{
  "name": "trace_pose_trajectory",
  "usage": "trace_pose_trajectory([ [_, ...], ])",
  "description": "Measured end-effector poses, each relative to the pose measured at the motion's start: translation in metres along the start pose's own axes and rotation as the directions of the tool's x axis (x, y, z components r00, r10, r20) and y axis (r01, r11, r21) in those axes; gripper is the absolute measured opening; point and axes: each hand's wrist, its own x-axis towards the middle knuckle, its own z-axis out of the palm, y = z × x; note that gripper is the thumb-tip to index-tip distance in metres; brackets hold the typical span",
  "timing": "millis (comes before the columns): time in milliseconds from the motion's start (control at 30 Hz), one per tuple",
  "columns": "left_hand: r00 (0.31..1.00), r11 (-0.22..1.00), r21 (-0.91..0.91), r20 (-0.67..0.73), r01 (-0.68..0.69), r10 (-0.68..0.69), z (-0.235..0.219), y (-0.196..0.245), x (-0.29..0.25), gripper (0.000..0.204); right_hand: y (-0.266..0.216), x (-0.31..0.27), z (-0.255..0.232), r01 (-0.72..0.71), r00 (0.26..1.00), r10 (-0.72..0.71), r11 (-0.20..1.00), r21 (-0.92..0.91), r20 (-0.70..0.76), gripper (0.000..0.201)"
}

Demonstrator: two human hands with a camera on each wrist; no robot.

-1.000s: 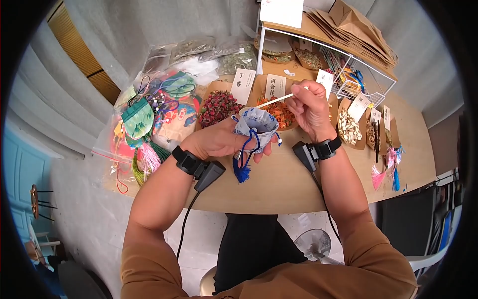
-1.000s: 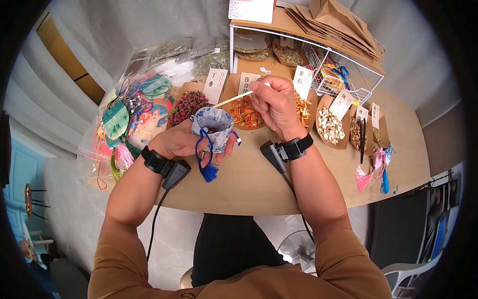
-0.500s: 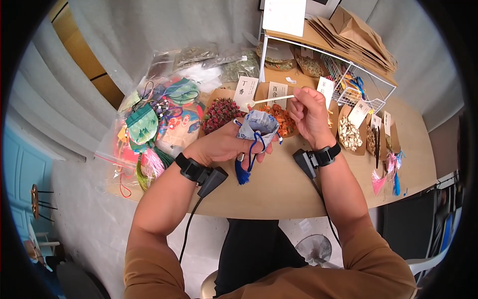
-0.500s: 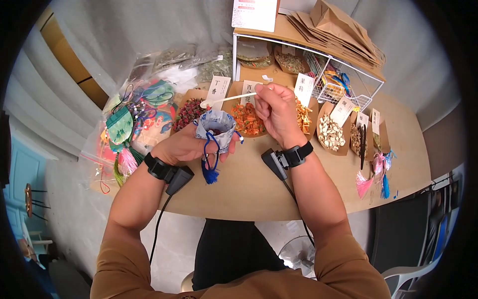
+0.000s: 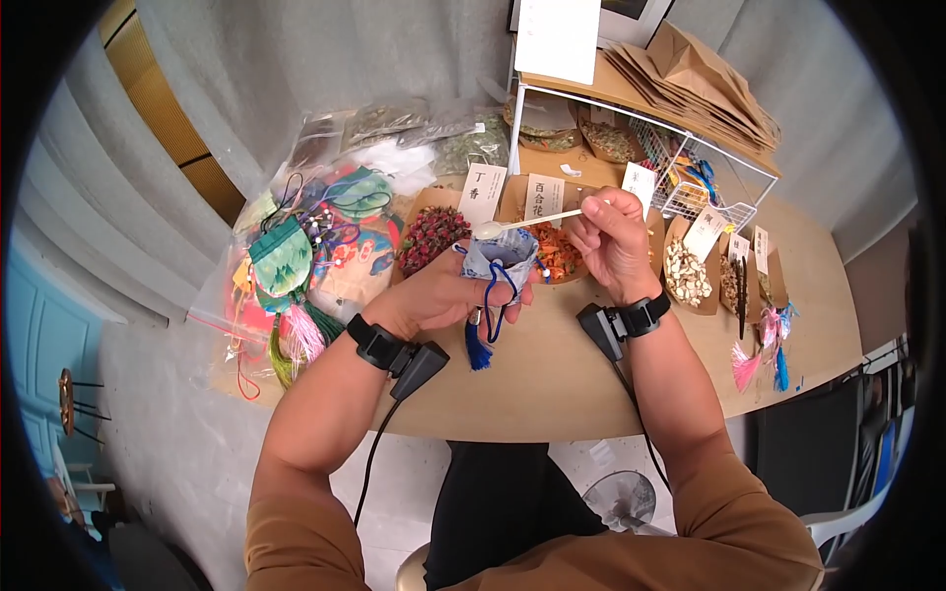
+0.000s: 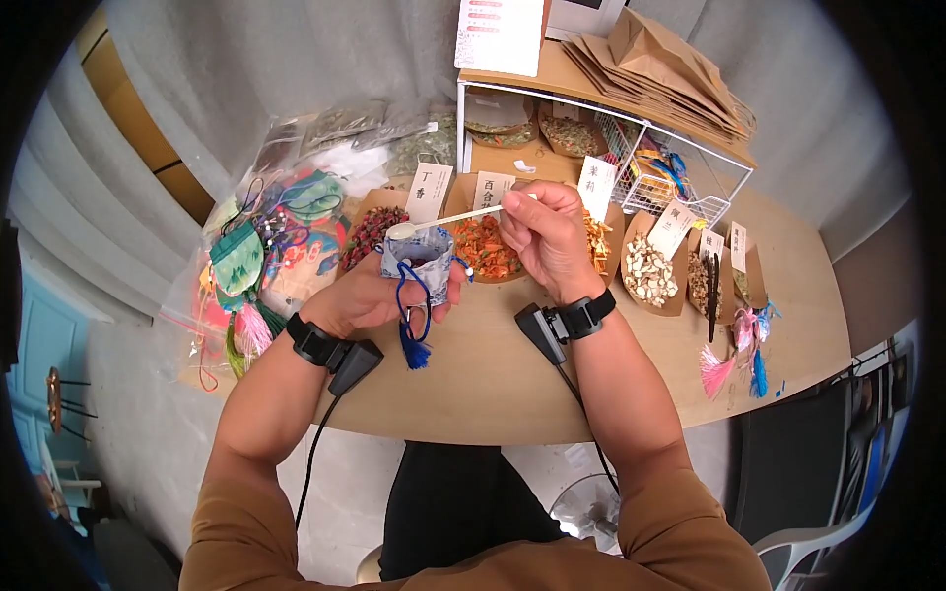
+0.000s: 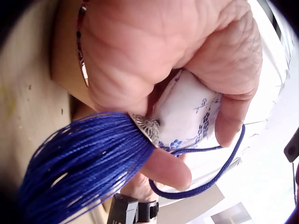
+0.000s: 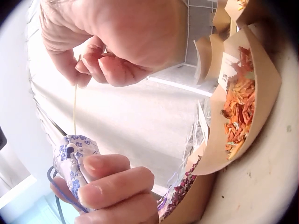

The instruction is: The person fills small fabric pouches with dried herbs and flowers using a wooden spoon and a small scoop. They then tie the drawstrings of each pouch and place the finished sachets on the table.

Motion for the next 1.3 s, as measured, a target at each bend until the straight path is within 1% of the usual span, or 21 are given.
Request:
trace_pose_trajectory([
  [100, 1.0, 1.0, -0.003, -0.009, 0.0, 0.0, -0.001, 0.001, -0.001, 0.044, 0.0, 0.001, 0.0, -0.004, 1.0, 0.004, 1.0, 0.016, -0.013, 0.022],
  [200, 1.0, 1.0, 0.008, -0.009, 0.002, -0.001, -0.002, 0.004, -0.002, 0.045, 0.004, 0.005, -0.004, 0.002, 1.0, 0.002, 0.988, 0.154, -0.029, 0.023],
  [300, 0.999, 0.999, 0.042, 0.041, 0.018, -0.02, -0.002, 0.01, -0.004, 0.05, 0.005, 0.006, -0.001, -0.017, 0.983, 0.031, 0.997, 0.077, -0.182, 0.024],
  [400, 0.986, 0.974, 0.227, 0.165, -0.008, -0.031, 0.0, 0.024, -0.011, 0.055, 0.01, 0.007, -0.001, -0.059, 0.956, 0.063, 0.998, 0.023, -0.286, 0.026],
  [433, 0.983, 0.952, 0.303, 0.185, -0.046, -0.012, 0.002, 0.025, -0.011, 0.06, 0.01, 0.006, 0.001, -0.079, 0.942, 0.071, 0.997, -0.012, -0.328, 0.027],
  [533, 0.989, 0.93, 0.366, 0.124, 0.025, -0.075, 0.001, 0.024, -0.012, 0.067, 0.015, 0.004, 0.004, -0.123, 0.936, 0.07, 0.983, -0.134, -0.346, 0.027],
  [567, 0.991, 0.947, 0.321, 0.112, 0.031, -0.07, 0.0, 0.025, -0.013, 0.069, 0.018, 0.004, 0.006, -0.122, 0.94, 0.029, 0.959, -0.255, -0.34, 0.029],
  [633, 0.995, 0.973, 0.225, 0.084, 0.042, -0.062, -0.004, 0.028, -0.019, 0.074, 0.024, 0.003, 0.008, -0.123, 0.948, -0.041, 0.867, -0.482, -0.315, 0.032],
  [667, 0.999, 0.979, 0.201, 0.047, -0.036, 0.027, -0.006, 0.027, -0.021, 0.074, 0.027, 0.003, 0.005, -0.118, 0.955, -0.063, 0.816, -0.566, -0.291, 0.034],
  [733, 0.998, 0.984, 0.168, 0.048, -0.051, 0.044, -0.023, 0.035, -0.023, 0.073, 0.035, 0.004, -0.001, -0.103, 0.967, -0.099, 0.69, -0.717, -0.235, 0.037],
  [833, 0.96, 0.965, 0.007, -0.096, -0.264, 0.263, -0.015, 0.039, -0.023, 0.06, 0.027, 0.001, 0.006, -0.075, 0.975, -0.143, 0.516, -0.853, -0.172, 0.036],
  [867, 0.931, 0.938, -0.033, -0.141, -0.344, 0.336, -0.012, 0.04, -0.022, 0.055, 0.028, 0.001, 0.007, -0.083, 0.976, -0.135, 0.488, -0.869, -0.169, 0.034],
  [900, 0.925, 0.923, 0.057, 0.015, -0.38, 0.38, -0.023, 0.042, -0.022, 0.058, 0.028, 0.001, 0.007, -0.089, 0.979, -0.125, 0.458, -0.885, -0.163, 0.032],
  [933, 0.921, 0.92, 0.057, -0.012, -0.389, 0.39, -0.027, 0.04, -0.023, 0.059, 0.029, 0.0, 0.007, -0.093, 0.981, -0.115, 0.427, -0.9, -0.156, 0.031],
  [1000, 0.909, 0.911, 0.062, -0.064, -0.408, 0.412, -0.03, 0.038, -0.024, 0.061, 0.032, -0.001, 0.008, -0.037, 0.984, -0.141, 0.418, -0.908, -0.106, 0.036],
  [1033, 0.906, 0.909, 0.07, -0.086, -0.411, 0.416, -0.03, 0.038, -0.025, 0.062, 0.033, -0.001, 0.009, -0.009, 0.985, -0.154, 0.412, -0.911, -0.08, 0.038],
  [1067, 0.902, 0.908, 0.078, -0.107, -0.413, 0.419, -0.029, 0.039, -0.025, 0.062, 0.032, -0.001, 0.01, -0.034, 0.983, -0.153, 0.402, -0.915, -0.104, 0.034],
  [1133, 0.927, 0.927, 0.041, -0.041, -0.372, 0.373, -0.035, 0.043, -0.025, 0.062, 0.028, -0.001, 0.011, -0.084, 0.977, -0.152, 0.38, -0.921, -0.152, 0.027],
  [1167, 0.926, 0.926, 0.044, -0.01, -0.376, 0.377, -0.034, 0.044, -0.024, 0.06, 0.028, 0.0, 0.009, -0.076, 0.976, -0.161, 0.38, -0.922, -0.147, 0.027],
  [1267, 0.934, 0.94, 0.016, -0.112, -0.341, 0.34, -0.027, 0.044, -0.028, 0.072, 0.029, 0.001, 0.006, -0.052, 0.976, -0.178, 0.371, -0.927, -0.126, 0.026],
  [1300, 0.942, 0.947, 0.038, -0.096, -0.32, 0.322, -0.029, 0.044, -0.029, 0.073, 0.029, 0.002, 0.006, -0.044, 0.977, -0.177, 0.361, -0.931, -0.115, 0.026],
])
